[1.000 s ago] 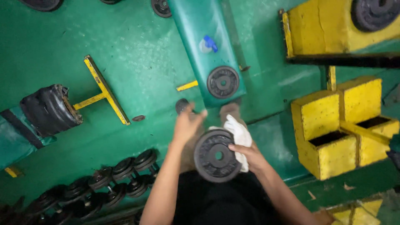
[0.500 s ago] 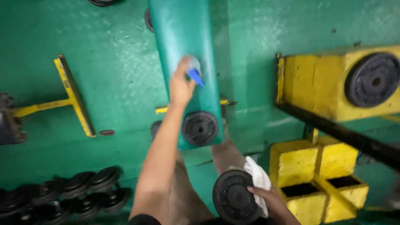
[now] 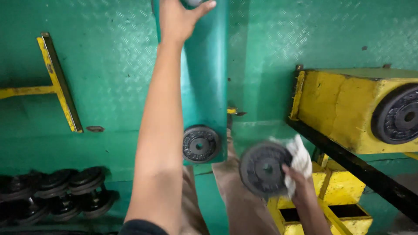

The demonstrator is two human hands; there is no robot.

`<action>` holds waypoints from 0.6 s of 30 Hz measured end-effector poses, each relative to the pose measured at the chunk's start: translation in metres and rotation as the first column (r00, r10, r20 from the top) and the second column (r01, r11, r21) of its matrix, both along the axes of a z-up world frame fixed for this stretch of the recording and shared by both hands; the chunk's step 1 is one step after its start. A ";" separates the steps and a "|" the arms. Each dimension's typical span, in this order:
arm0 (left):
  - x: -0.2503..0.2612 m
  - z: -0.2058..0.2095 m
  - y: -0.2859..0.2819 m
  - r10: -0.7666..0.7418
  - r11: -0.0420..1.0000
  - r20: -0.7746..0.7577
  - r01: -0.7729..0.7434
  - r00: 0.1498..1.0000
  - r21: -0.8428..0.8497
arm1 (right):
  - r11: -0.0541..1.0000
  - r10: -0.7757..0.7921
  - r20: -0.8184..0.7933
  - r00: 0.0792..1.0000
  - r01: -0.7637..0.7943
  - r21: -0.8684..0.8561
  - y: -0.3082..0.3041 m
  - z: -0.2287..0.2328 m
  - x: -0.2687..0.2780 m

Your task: Cleaning and organizing weight plates in a gym setting using a spray and a cloth.

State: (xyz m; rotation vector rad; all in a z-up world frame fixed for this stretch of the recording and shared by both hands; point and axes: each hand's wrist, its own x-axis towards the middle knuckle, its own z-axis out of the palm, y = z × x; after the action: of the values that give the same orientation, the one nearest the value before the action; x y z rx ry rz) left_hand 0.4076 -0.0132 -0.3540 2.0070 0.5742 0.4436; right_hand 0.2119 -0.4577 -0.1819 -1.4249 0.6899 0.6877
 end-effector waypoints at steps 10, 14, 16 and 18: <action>-0.195 -0.039 -0.073 0.462 0.839 -0.163 -0.489 0.872 -0.239 | 0.969 0.175 0.260 0.950 -0.213 0.127 0.158 -0.135 0.096; -0.173 -0.035 -0.087 0.425 0.901 -0.282 -0.432 0.860 0.038 | 0.946 0.306 0.232 0.923 -0.322 0.033 0.205 -0.156 0.123; -0.158 -0.032 -0.089 0.450 0.893 -0.336 -0.422 0.828 0.154 | 0.668 0.720 0.293 0.629 -0.514 -0.538 0.223 -0.138 0.132; -0.158 -0.033 -0.087 0.466 0.885 -0.343 -0.437 0.816 0.164 | 0.663 0.694 0.262 0.670 -0.453 -0.596 0.226 -0.115 0.121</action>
State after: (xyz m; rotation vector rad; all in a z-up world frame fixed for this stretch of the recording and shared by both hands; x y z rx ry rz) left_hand 0.2499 -0.1006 -0.3870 2.0346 1.3122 0.3665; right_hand 0.3328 -0.2321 -0.2965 -2.2515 -0.0487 0.6383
